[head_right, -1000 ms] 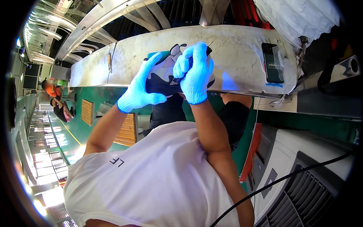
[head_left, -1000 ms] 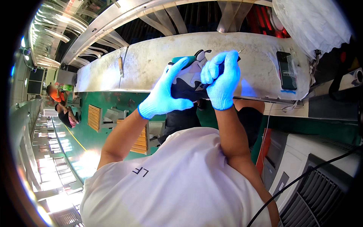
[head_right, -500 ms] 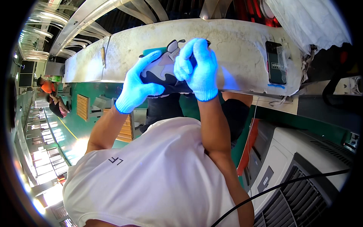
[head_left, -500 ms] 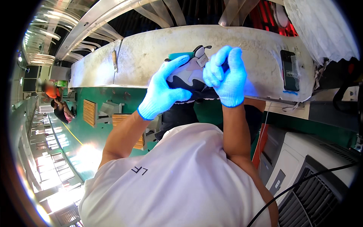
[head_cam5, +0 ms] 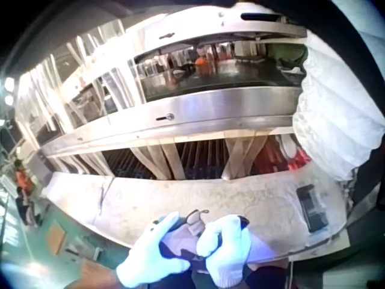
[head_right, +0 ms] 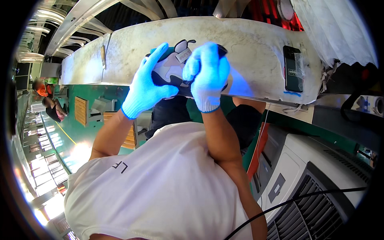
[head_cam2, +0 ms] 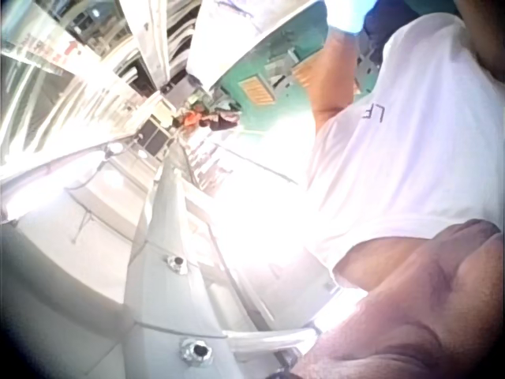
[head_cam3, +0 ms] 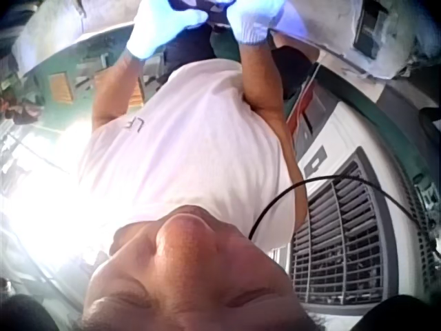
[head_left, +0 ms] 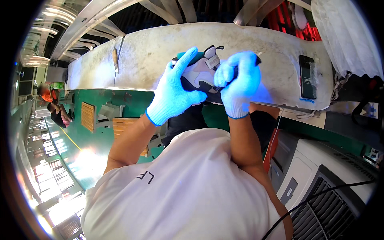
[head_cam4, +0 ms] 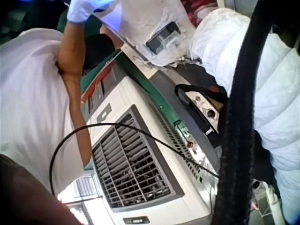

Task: The person cleans a single sneaker using a small brush and a cloth. They repeatedly scrub the shoe's upper and sole, then wipe the surface with a cloth. The person handles the shoe multiple times, turning it over to access different areas, and briefly places it on a nearby metal shelf before resuming the cleaning process.

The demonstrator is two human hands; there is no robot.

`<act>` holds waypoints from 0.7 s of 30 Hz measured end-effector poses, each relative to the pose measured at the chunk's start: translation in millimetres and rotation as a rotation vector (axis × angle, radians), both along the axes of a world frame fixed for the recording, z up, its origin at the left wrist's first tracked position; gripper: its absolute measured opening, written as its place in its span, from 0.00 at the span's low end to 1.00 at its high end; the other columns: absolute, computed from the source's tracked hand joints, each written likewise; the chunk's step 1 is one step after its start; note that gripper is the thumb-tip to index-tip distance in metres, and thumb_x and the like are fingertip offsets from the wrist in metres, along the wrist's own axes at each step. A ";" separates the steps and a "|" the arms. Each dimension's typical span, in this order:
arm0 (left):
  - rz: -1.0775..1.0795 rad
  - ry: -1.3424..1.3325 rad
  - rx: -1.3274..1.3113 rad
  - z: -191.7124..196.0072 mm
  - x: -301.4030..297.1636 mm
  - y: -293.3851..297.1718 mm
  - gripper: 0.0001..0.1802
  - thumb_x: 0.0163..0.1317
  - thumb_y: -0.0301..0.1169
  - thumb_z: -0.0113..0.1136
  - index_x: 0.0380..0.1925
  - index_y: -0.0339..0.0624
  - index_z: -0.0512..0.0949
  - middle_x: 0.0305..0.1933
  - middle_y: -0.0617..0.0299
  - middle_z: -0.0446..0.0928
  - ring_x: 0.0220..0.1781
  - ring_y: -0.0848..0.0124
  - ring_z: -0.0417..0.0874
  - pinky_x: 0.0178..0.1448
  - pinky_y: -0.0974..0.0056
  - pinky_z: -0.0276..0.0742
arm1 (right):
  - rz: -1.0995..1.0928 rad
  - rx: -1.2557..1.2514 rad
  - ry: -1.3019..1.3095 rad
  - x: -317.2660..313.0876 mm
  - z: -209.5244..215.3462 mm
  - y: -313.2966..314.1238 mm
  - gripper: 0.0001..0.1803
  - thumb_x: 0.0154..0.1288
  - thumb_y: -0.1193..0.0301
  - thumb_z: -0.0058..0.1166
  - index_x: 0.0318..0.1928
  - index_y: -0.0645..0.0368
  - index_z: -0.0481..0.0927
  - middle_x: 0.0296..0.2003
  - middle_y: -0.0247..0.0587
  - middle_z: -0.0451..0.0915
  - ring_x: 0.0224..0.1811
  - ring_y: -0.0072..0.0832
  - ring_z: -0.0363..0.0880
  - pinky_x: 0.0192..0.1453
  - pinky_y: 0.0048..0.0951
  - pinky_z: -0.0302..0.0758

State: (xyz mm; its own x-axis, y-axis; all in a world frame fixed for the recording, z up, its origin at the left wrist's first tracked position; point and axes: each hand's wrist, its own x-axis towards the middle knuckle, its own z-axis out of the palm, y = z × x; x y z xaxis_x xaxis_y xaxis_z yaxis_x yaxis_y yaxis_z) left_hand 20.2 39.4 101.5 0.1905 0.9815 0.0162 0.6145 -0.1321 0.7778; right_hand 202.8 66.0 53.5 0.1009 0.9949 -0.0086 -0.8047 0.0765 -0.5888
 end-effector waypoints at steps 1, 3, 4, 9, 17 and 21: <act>0.008 0.007 0.037 -3.1 0.6 1.5 0.63 0.43 0.31 0.85 0.85 0.56 0.69 0.69 0.46 0.76 0.71 0.49 0.82 0.76 0.50 0.82 | -0.019 0.010 0.067 2.6 -1.6 -0.5 0.25 0.91 0.51 0.47 0.34 0.52 0.78 0.18 0.31 0.68 0.17 0.26 0.65 0.24 0.34 0.66; 0.037 0.095 0.027 1.3 5.2 -2.5 0.63 0.42 0.32 0.85 0.85 0.58 0.69 0.67 0.46 0.77 0.68 0.47 0.84 0.73 0.49 0.85 | -0.065 -0.053 0.227 9.8 -5.6 -4.7 0.30 0.91 0.43 0.44 0.33 0.49 0.77 0.18 0.31 0.66 0.18 0.27 0.62 0.26 0.36 0.65; 0.053 0.134 0.022 3.7 7.3 -3.5 0.63 0.42 0.33 0.86 0.85 0.60 0.69 0.66 0.46 0.77 0.67 0.47 0.85 0.71 0.49 0.86 | -0.029 -0.081 0.330 15.7 -9.5 -2.8 0.30 0.91 0.42 0.45 0.33 0.49 0.77 0.18 0.30 0.66 0.18 0.26 0.63 0.25 0.34 0.64; 0.110 0.158 0.024 1.3 11.2 -6.7 0.57 0.43 0.36 0.86 0.80 0.60 0.77 0.64 0.44 0.77 0.61 0.46 0.87 0.65 0.49 0.89 | 0.015 -0.064 0.150 14.6 1.0 -2.3 0.20 0.86 0.58 0.58 0.33 0.54 0.78 0.18 0.31 0.70 0.15 0.26 0.65 0.22 0.32 0.65; 0.138 0.005 0.026 -29.0 -14.3 -6.5 0.53 0.46 0.42 0.88 0.78 0.55 0.80 0.64 0.41 0.81 0.65 0.47 0.87 0.69 0.47 0.86 | -0.057 -0.206 -0.620 -21.8 24.5 20.7 0.15 0.76 0.63 0.71 0.35 0.62 0.88 0.24 0.35 0.87 0.21 0.22 0.83 0.26 0.28 0.77; 0.076 -0.058 -0.035 -32.9 -23.3 13.8 0.53 0.47 0.43 0.88 0.78 0.55 0.79 0.67 0.40 0.81 0.67 0.47 0.87 0.74 0.49 0.84 | -0.096 0.015 -1.399 47.1 -3.9 80.4 0.17 0.73 0.59 0.72 0.33 0.60 0.88 0.24 0.37 0.87 0.23 0.28 0.85 0.28 0.35 0.77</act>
State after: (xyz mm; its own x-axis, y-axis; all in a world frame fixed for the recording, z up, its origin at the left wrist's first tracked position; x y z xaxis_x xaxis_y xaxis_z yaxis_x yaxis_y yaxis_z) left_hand -3.1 53.3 68.6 0.1151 0.9933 -0.0090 0.5756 -0.0593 0.8156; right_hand 249.9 146.3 49.6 0.0838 0.9827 0.1650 0.4491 0.1106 -0.8866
